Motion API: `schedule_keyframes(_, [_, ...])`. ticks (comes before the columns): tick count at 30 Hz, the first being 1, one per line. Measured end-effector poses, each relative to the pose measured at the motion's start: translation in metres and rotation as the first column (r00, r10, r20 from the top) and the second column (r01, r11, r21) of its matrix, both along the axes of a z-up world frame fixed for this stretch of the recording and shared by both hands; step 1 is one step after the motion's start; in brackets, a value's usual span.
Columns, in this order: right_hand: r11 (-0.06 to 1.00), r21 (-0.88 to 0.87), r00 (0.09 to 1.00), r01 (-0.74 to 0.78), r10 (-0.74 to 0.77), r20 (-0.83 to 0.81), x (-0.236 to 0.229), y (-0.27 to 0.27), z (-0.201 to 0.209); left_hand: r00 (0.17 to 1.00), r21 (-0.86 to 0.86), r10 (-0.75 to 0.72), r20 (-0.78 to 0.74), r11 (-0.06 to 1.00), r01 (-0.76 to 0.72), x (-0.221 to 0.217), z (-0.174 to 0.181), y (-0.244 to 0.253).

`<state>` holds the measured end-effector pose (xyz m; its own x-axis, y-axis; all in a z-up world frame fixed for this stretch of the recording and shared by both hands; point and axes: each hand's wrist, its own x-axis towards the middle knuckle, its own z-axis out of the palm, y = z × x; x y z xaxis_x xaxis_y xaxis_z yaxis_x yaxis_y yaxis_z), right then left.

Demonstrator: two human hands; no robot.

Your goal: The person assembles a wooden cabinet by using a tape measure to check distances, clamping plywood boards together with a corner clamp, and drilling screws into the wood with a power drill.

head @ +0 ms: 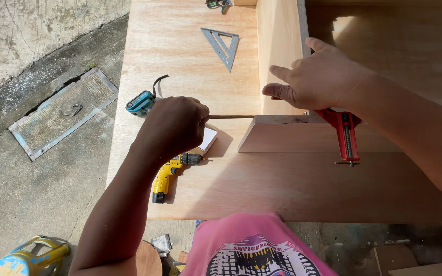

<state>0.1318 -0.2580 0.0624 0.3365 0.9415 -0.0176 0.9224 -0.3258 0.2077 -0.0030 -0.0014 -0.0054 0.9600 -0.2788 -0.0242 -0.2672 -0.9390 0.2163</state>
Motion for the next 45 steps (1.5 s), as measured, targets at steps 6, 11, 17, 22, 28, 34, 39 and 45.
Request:
schedule_keyframes(6, [0.939, -0.239, 0.950, 0.249, -0.284, -0.128, -0.003, 0.003, 0.008, 1.000, 0.004, -0.005, -0.012, 1.000, 0.005, 0.000, 0.002, 0.000])
schedule_keyframes(11, [0.994, 0.009, 0.976, 0.110, -0.106, -0.189, -0.004, -0.004, 0.010, 1.000, 0.027, 0.003, -0.017, 1.000, -0.002, 0.002, 0.003, 0.000])
schedule_keyframes(17, [0.869, -0.280, 0.809, 0.408, -0.486, -0.329, -0.008, -0.001, 0.015, 1.000, 0.000, 0.016, -0.025, 1.000, -0.016, 0.003, 0.002, -0.001])
schedule_keyframes(22, [0.825, -0.335, 0.770, 0.455, -0.554, -0.317, -0.011, -0.007, 0.007, 0.996, -0.026, 0.007, -0.089, 1.000, -0.009, -0.002, 0.032, -0.004])
schedule_keyframes(28, [0.852, -0.319, 0.830, 0.415, -0.498, -0.250, 0.002, -0.018, -0.009, 0.990, -0.089, -0.002, -0.138, 0.996, -0.010, -0.007, 0.047, -0.005])
schedule_keyframes(34, [0.797, -0.388, 0.761, 0.463, -0.581, -0.287, 0.000, -0.009, -0.002, 0.998, -0.040, -0.001, -0.070, 0.999, -0.002, 0.001, 0.009, -0.003])
schedule_keyframes(39, [0.750, -0.489, 0.756, 0.445, -0.608, -0.244, 0.007, -0.003, -0.001, 1.000, 0.023, -0.015, 0.022, 1.000, 0.014, 0.006, -0.010, -0.001])
schedule_keyframes(45, [0.973, 0.230, 0.999, -0.020, 0.030, -0.039, 0.009, -0.013, -0.002, 1.000, 0.020, -0.005, 0.001, 1.000, 0.005, 0.004, -0.007, -0.002])
